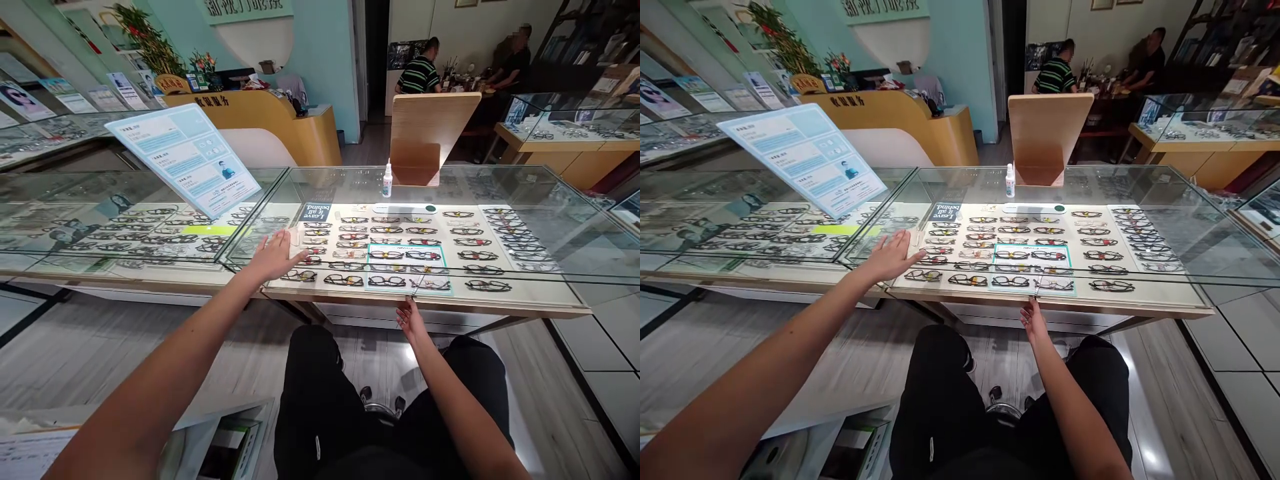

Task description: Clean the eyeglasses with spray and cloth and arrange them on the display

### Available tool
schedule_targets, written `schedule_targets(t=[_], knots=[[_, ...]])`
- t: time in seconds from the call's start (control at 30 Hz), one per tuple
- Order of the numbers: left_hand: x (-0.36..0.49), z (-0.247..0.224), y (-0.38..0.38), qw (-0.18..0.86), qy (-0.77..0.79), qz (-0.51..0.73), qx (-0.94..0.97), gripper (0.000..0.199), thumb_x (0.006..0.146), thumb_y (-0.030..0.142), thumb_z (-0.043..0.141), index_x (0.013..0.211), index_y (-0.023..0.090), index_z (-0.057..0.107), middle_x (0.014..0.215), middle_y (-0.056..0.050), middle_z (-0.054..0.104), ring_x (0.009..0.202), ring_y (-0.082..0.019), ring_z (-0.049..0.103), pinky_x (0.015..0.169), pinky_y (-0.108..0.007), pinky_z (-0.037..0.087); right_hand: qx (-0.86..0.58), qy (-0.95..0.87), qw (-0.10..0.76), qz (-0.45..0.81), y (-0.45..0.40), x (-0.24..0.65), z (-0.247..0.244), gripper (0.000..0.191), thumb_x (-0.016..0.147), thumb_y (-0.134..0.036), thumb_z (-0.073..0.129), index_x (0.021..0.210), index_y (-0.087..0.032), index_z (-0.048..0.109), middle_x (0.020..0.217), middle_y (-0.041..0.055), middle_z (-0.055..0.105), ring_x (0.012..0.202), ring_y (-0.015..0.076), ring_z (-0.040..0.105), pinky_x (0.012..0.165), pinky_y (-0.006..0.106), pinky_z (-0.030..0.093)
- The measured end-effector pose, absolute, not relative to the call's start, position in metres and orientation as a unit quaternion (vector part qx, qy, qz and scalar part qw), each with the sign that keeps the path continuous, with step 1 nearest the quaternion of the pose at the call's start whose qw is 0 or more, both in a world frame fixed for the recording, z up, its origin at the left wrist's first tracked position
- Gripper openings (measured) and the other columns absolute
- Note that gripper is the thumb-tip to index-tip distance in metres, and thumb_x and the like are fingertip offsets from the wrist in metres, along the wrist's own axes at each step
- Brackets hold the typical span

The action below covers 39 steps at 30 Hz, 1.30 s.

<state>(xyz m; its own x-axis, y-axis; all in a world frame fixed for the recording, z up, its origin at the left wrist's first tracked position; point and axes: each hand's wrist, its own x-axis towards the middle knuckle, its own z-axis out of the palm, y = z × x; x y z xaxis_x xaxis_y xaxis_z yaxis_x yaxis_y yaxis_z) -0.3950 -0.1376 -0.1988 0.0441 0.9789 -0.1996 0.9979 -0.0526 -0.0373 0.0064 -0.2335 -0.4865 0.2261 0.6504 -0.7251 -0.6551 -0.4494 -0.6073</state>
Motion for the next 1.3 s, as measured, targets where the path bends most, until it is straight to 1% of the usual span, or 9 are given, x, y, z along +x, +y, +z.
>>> schedule_targets(t=[0.23, 0.37, 0.63, 0.77, 0.87, 1.0, 1.07, 1.17, 1.3], knots=[[-0.424, -0.199, -0.087, 0.057, 0.728, -0.065, 0.68, 0.116, 0.099, 0.083, 0.014, 0.174, -0.006, 0.012, 0.183, -0.027, 0.005, 0.173, -0.037, 0.007, 0.137, -0.059, 0.008, -0.579, -0.012, 0.515, 0.632, -0.27, 0.008, -0.49, 0.047, 0.071, -0.061, 0.087, 0.093, -0.024, 0.067, 0.093, 0.0027, 0.073, 0.083, 0.0193, 0.071, 0.058, 0.025, 0.048], [-0.443, -0.205, -0.062, 0.055, 0.745, -0.055, 0.662, 0.119, 0.097, 0.084, 0.01, 0.173, -0.007, 0.011, 0.184, -0.026, 0.005, 0.173, -0.036, 0.007, 0.137, -0.058, 0.004, -0.567, -0.019, 0.503, 0.652, -0.318, 0.01, -0.489, 0.048, 0.069, -0.06, 0.089, 0.096, -0.024, 0.072, 0.1, 0.003, 0.077, 0.083, 0.0187, 0.07, 0.063, 0.026, 0.049], [-0.462, -0.215, -0.031, 0.033, 0.759, -0.028, 0.65, 0.119, 0.098, 0.085, 0.014, 0.172, -0.008, 0.015, 0.183, -0.029, 0.009, 0.172, -0.04, 0.012, 0.136, -0.061, 0.008, -0.56, -0.06, 0.399, 0.723, -0.408, 0.046, -0.479, 0.05, 0.067, -0.056, 0.09, 0.106, -0.027, 0.081, 0.131, 0.0087, 0.08, 0.106, 0.0266, 0.072, 0.077, 0.031, 0.052], [-0.463, -0.218, -0.031, 0.028, 0.759, -0.018, 0.65, 0.119, 0.098, 0.085, 0.014, 0.173, -0.008, 0.014, 0.183, -0.027, 0.008, 0.172, -0.04, 0.011, 0.137, -0.06, 0.007, -0.585, -0.149, 0.338, 0.722, -0.413, 0.061, -0.463, 0.042, 0.058, -0.034, 0.083, 0.1, -0.025, 0.081, 0.121, 0.0082, 0.081, 0.108, 0.0276, 0.072, 0.086, 0.033, 0.053], [-0.463, -0.219, -0.033, 0.024, 0.756, -0.017, 0.654, 0.12, 0.097, 0.086, 0.011, 0.173, -0.008, 0.013, 0.183, -0.027, 0.008, 0.172, -0.04, 0.009, 0.137, -0.059, 0.006, -0.638, -0.336, 0.162, 0.673, -0.401, 0.055, -0.446, 0.032, 0.064, -0.032, 0.073, 0.095, -0.025, 0.08, 0.112, 0.0068, 0.082, 0.101, 0.0268, 0.073, 0.082, 0.034, 0.053], [-0.464, -0.222, -0.035, 0.02, 0.759, -0.002, 0.651, 0.119, 0.097, 0.086, 0.011, 0.174, -0.005, 0.014, 0.184, -0.025, 0.009, 0.172, -0.038, 0.009, 0.138, -0.057, 0.006, -0.619, -0.464, -0.041, 0.633, -0.368, 0.066, -0.421, 0.003, 0.063, -0.021, 0.074, 0.063, -0.019, 0.071, 0.07, 0.0065, 0.075, 0.065, 0.0233, 0.069, 0.065, 0.033, 0.05], [-0.463, -0.222, -0.037, 0.015, 0.759, 0.012, 0.65, 0.116, 0.098, 0.084, 0.012, 0.174, -0.004, 0.017, 0.184, -0.024, 0.011, 0.172, -0.037, 0.01, 0.138, -0.057, 0.007, -0.635, -0.473, -0.082, 0.605, -0.349, 0.09, -0.396, 0.017, 0.07, -0.022, 0.072, 0.055, -0.018, 0.064, 0.057, 0.0071, 0.068, 0.05, 0.0219, 0.063, 0.057, 0.032, 0.045], [-0.459, -0.221, -0.042, 0.004, 0.759, 0.037, 0.65, 0.106, 0.103, 0.076, 0.018, 0.172, -0.004, 0.025, 0.183, -0.025, 0.018, 0.172, -0.035, 0.015, 0.138, -0.056, 0.007, -0.67, -0.517, -0.06, 0.529, -0.324, 0.129, -0.327, 0.032, 0.092, -0.035, 0.061, 0.064, -0.02, 0.063, 0.065, 0.0084, 0.073, 0.054, 0.022, 0.064, 0.059, 0.034, 0.044], [-0.454, -0.219, -0.049, -0.009, 0.773, 0.048, 0.633, 0.093, 0.109, 0.068, 0.029, 0.166, -0.006, 0.035, 0.18, -0.026, 0.028, 0.17, -0.036, 0.016, 0.137, -0.056, 0.005, -0.636, -0.686, 0.14, 0.324, -0.281, 0.146, -0.205, 0.037, 0.105, -0.055, 0.051, 0.092, -0.027, 0.072, 0.086, 0.0049, 0.079, 0.08, 0.0253, 0.071, 0.074, 0.037, 0.048]])
